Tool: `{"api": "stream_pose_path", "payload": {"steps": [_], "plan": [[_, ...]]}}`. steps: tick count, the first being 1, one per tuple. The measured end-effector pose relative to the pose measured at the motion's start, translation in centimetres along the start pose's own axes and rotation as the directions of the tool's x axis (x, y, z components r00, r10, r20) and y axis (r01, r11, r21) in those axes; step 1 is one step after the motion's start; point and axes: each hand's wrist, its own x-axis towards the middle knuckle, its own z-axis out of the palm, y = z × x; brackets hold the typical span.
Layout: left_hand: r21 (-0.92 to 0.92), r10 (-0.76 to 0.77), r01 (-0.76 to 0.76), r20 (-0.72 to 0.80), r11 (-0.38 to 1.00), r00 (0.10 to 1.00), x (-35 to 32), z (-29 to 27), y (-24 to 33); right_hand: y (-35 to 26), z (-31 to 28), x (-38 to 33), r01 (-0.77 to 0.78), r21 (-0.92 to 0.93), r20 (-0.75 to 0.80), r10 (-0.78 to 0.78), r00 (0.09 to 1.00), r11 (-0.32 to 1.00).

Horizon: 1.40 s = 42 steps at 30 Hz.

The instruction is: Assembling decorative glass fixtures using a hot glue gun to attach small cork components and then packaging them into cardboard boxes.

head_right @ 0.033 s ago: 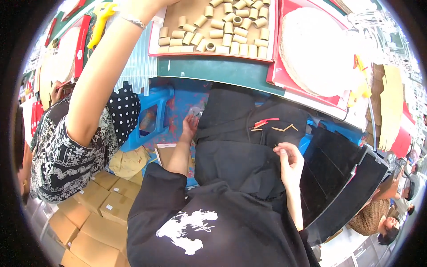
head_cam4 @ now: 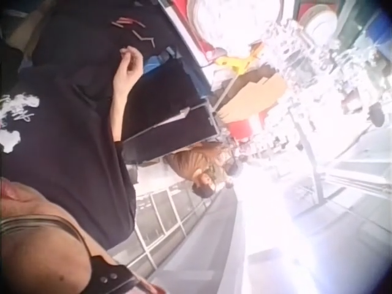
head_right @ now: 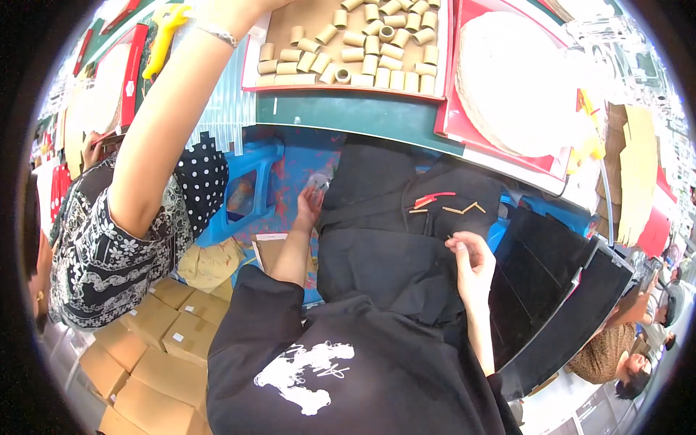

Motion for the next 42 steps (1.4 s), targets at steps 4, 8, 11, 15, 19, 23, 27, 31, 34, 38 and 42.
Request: {"api": "stream_pose_path", "payload": {"steps": [4, 8, 11, 15, 19, 23, 27, 31, 34, 38, 42], "plan": [[0.006, -0.02, 0.02, 0.001, 1.0, 1.0, -0.3, 0.0, 0.1, 0.0, -0.2, 0.2, 0.013, 0.008, 0.015, -0.013, 1.0, 1.0], [-0.029, -0.032, 0.03, -0.046, 0.999, 0.998, -0.5, -0.7, 0.9, 0.1, 0.2, 0.4, -0.002, 0.032, 0.024, 0.002, 1.0, 0.999], [-0.003, 0.038, -0.038, 0.044, 0.999, 0.998, -1.6, 1.8, -0.5, -0.3, -0.1, 0.5, 0.044, 0.011, -0.05, -0.044, 0.998, 0.999], [0.07, 0.159, -0.162, 0.046, 0.984, 0.986, -2.9, -0.2, 0.2, -1.3, -0.4, 0.1, -0.001, 0.012, 0.019, 0.0, 1.0, 1.0], [0.197, 0.433, -0.451, 0.131, 0.87, 0.892, -8.4, 1.8, 3.1, -1.1, -0.6, 0.3, -0.016, 0.086, 0.0, 0.017, 1.0, 0.996], [0.314, 0.506, -0.628, 0.391, 0.712, 0.769, -19.0, 9.7, 7.0, -3.5, -2.1, 0.4, 0.032, 0.14, -0.097, -0.018, 0.995, 0.99], [0.258, 0.51, -0.772, 0.623, 0.582, 0.593, -28.9, 15.4, 8.5, -7.0, -3.8, -0.4, 0.187, 0.079, -0.073, -0.181, 0.981, 0.979], [0.185, 0.422, -0.947, 0.861, 0.261, 0.285, -37.2, 21.5, 8.1, -11.7, -8.1, -2.4, 0.346, -0.295, -0.041, -0.373, 0.927, 0.891], [0.0, 0.247, -0.986, 0.968, -0.166, -0.042, -40.9, 26.3, 7.0, -13.1, -9.6, -3.1, 0.357, -0.476, -0.029, -0.419, 0.907, 0.804], [0.002, -0.052, -0.824, 0.998, -0.567, 0.038, -42.7, 31.9, 5.7, -14.7, -12.0, -2.2, 0.339, -0.53, 0.034, -0.38, 0.924, 0.778], [-0.088, -0.139, -0.694, 0.99, -0.714, 0.018, -40.9, 32.2, 5.5, -15.3, -12.7, 0.1, 0.379, -0.528, 0.05, -0.418, 0.907, 0.76]]}}
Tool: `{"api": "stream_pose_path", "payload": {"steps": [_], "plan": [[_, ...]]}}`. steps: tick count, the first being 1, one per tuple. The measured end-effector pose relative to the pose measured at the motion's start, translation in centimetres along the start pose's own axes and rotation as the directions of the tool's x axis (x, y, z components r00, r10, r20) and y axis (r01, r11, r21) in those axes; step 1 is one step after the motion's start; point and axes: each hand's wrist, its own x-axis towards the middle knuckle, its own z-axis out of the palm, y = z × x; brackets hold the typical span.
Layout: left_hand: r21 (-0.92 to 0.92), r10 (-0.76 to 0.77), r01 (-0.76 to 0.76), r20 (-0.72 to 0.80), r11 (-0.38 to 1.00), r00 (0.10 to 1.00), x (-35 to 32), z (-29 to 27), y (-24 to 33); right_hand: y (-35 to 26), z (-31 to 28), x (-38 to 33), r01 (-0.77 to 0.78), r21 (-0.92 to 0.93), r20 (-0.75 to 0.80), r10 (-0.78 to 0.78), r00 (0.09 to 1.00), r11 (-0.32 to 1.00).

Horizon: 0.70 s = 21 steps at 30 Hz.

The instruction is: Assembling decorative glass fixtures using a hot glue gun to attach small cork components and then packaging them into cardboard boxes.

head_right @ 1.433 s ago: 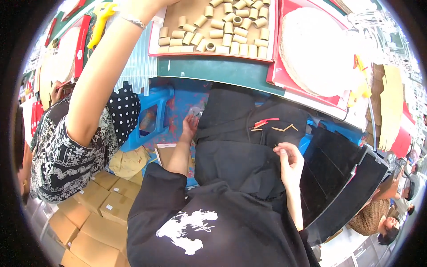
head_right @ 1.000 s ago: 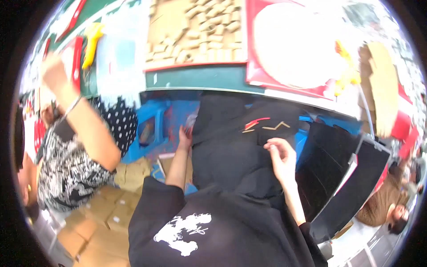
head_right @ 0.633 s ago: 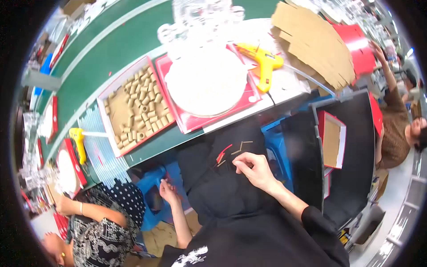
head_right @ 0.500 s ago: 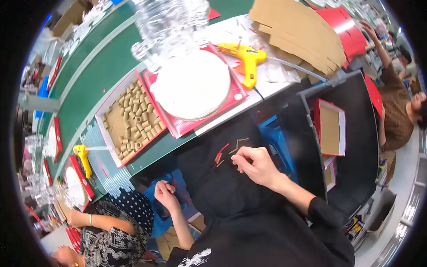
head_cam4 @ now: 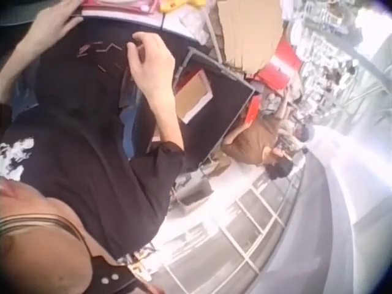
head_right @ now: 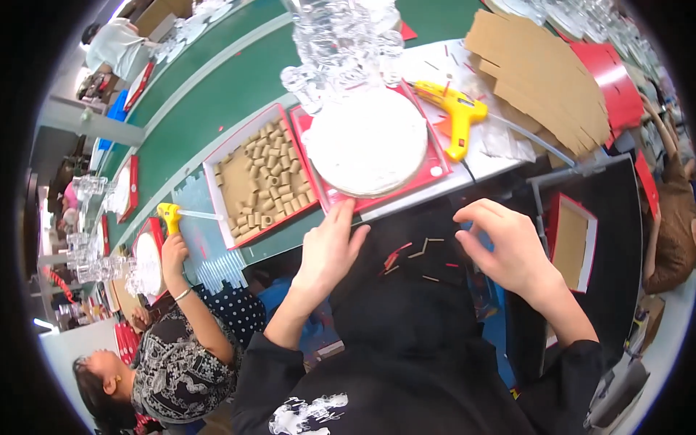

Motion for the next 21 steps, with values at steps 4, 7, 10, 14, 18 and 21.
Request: {"api": "stream_pose_path", "payload": {"steps": [4, 7, 10, 14, 18, 21], "plan": [[-0.134, -0.007, 0.018, 0.082, 0.991, 0.997, 0.6, -0.8, 1.3, 2.3, -0.6, 1.4, 0.018, -0.104, -0.12, -0.03, 0.992, 0.994], [-0.159, -0.068, 0.07, 0.014, 0.985, 0.998, 0.5, -2.1, -0.2, 8.6, 0.8, 5.2, -0.009, 0.09, -0.278, 0.034, 0.96, 0.996], [-0.098, -0.032, 0.011, -0.215, 0.995, 0.976, -0.3, -4.9, -1.9, 14.1, 1.7, 9.3, -0.135, 0.077, -0.203, 0.148, 0.968, 0.988], [-0.07, -0.031, -0.003, -0.481, 0.998, 0.876, 1.3, -6.6, -4.2, 15.1, 0.9, 10.2, -0.393, 0.537, 0.059, 0.432, 0.9, 0.746], [0.031, -0.078, 0.09, -0.278, 0.995, 0.957, 3.2, -5.2, -6.7, 14.8, 0.2, 11.8, -0.46, 0.825, 0.235, 0.541, 0.807, 0.328], [-0.066, -0.116, 0.1, -0.304, 0.993, 0.946, 3.5, -4.6, -7.0, 14.8, 0.2, 13.0, -0.487, 0.838, 0.301, 0.534, 0.79, 0.248]]}}
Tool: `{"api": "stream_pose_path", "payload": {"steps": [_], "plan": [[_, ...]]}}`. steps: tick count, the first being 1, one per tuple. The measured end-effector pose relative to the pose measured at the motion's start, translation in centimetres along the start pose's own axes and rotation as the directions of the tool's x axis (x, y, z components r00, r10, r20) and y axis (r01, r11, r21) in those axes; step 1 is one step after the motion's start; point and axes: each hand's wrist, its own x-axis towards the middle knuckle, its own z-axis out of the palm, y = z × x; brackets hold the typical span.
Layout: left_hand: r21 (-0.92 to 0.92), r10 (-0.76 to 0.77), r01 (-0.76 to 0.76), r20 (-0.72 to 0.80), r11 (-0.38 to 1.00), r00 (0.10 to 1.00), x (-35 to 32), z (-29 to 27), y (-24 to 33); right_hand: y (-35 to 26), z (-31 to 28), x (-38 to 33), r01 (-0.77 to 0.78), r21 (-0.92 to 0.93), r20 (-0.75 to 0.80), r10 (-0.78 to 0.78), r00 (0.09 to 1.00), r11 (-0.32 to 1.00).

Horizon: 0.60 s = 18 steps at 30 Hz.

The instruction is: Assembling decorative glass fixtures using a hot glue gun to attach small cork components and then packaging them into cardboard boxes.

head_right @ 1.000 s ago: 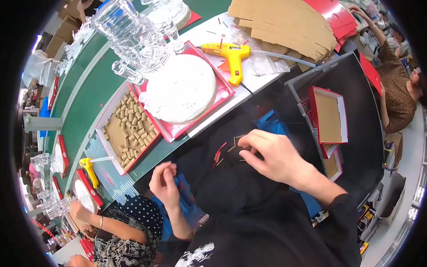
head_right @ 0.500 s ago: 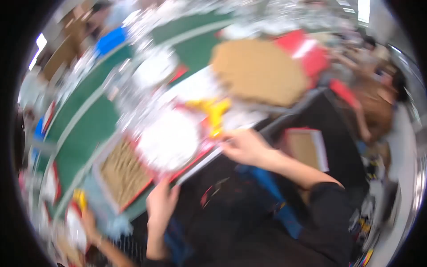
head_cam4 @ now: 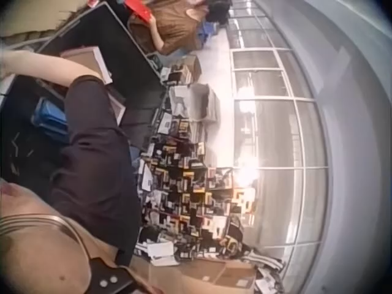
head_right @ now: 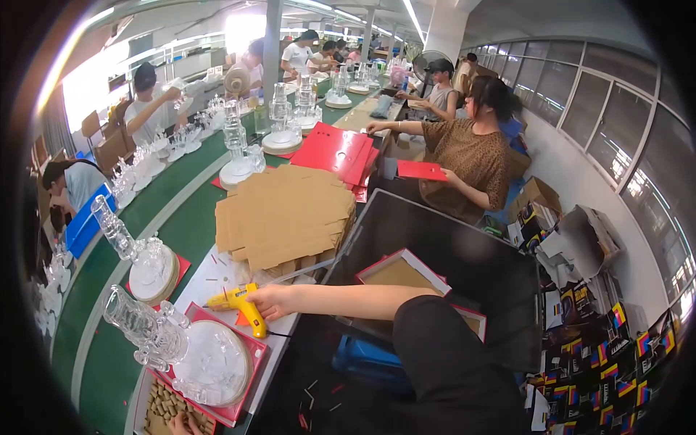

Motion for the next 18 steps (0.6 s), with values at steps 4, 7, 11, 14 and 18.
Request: {"api": "stream_pose_path", "payload": {"steps": [4, 7, 11, 14, 18], "plan": [[0.013, -0.021, 0.022, -0.035, 1.0, 0.999, -0.3, 0.5, -0.4, -0.3, 0.7, 1.5, -0.151, 0.093, 0.01, 0.151, 0.989, 0.984], [0.034, 0.031, -0.028, -0.104, 0.999, 0.994, -0.7, 0.6, -1.1, -0.1, 1.8, 2.4, -0.204, 0.326, 0.178, 0.152, 0.972, 0.923], [0.106, 0.014, 0.005, -0.184, 0.994, 0.983, -1.3, 0.9, -2.7, 0.4, 2.0, 2.9, -0.253, 0.512, 0.258, 0.134, 0.957, 0.821], [-0.096, 0.016, -0.051, -0.339, 0.994, 0.941, -3.2, 0.7, -4.1, 1.2, 3.0, -0.3, -0.217, 0.51, 0.233, 0.109, 0.966, 0.833], [-0.355, -0.116, 0.026, -0.235, 0.935, 0.965, -6.0, -1.1, 2.1, 1.4, 3.6, -5.4, 0.141, 0.335, 0.153, -0.202, 0.967, 0.931]]}}
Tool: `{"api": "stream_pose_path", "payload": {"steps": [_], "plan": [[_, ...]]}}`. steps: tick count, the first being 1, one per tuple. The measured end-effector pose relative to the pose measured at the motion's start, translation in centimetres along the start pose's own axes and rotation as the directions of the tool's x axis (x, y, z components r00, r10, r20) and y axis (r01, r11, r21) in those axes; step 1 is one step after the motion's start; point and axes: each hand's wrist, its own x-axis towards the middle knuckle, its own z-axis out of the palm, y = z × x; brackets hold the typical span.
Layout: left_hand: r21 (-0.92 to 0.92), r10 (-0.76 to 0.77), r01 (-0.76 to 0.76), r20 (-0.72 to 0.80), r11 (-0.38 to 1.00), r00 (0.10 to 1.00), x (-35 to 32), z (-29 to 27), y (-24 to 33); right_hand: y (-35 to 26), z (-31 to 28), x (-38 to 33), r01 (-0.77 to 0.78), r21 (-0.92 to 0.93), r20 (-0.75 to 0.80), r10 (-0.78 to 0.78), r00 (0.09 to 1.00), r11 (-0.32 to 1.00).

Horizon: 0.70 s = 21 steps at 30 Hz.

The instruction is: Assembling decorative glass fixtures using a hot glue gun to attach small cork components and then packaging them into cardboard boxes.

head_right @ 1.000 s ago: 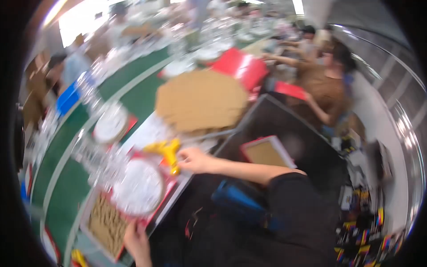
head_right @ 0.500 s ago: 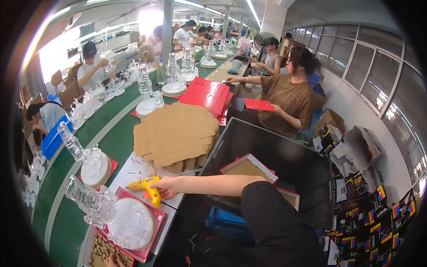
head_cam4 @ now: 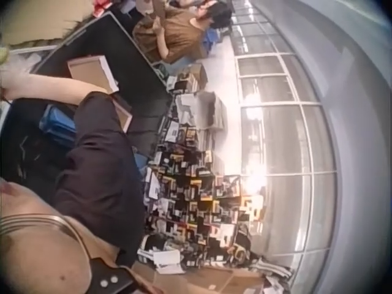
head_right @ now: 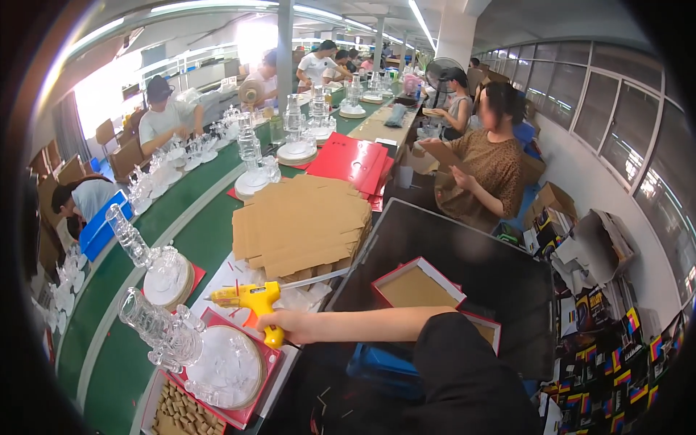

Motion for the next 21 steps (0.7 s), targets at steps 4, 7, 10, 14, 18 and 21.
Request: {"api": "stream_pose_path", "payload": {"steps": [4, 7, 10, 14, 18, 21], "plan": [[-0.405, -0.193, 0.205, 0.069, 0.891, 0.979, -3.7, 2.2, 0.4, -0.3, 0.9, -3.3, 0.304, -0.141, 0.114, -0.289, 0.951, 0.942], [-0.426, -0.119, 0.165, 0.131, 0.89, 0.984, -5.0, 4.6, 1.2, -1.8, 2.5, -7.1, 0.38, -0.241, 0.142, -0.354, 0.924, 0.893], [-0.609, -0.204, 0.363, 0.316, 0.705, 0.927, -6.1, 6.3, 0.0, -1.6, 1.6, -7.9, 0.432, -0.305, 0.163, -0.401, 0.902, 0.849], [-0.407, -0.039, 0.223, 0.414, 0.886, 0.909, -7.4, 6.8, 1.3, 0.8, -1.0, -6.0, 0.627, -0.44, 0.321, -0.539, 0.778, 0.643], [-0.358, -0.043, 0.259, 0.512, 0.897, 0.858, -9.1, 6.6, 4.8, 2.1, -2.1, -5.7, 0.559, -0.56, 0.302, -0.477, 0.825, 0.612], [-0.367, -0.064, 0.28, 0.502, 0.887, 0.862, -11.1, 6.5, 7.1, 2.0, -1.9, -5.7, 0.521, -0.574, 0.28, -0.446, 0.85, 0.631]]}}
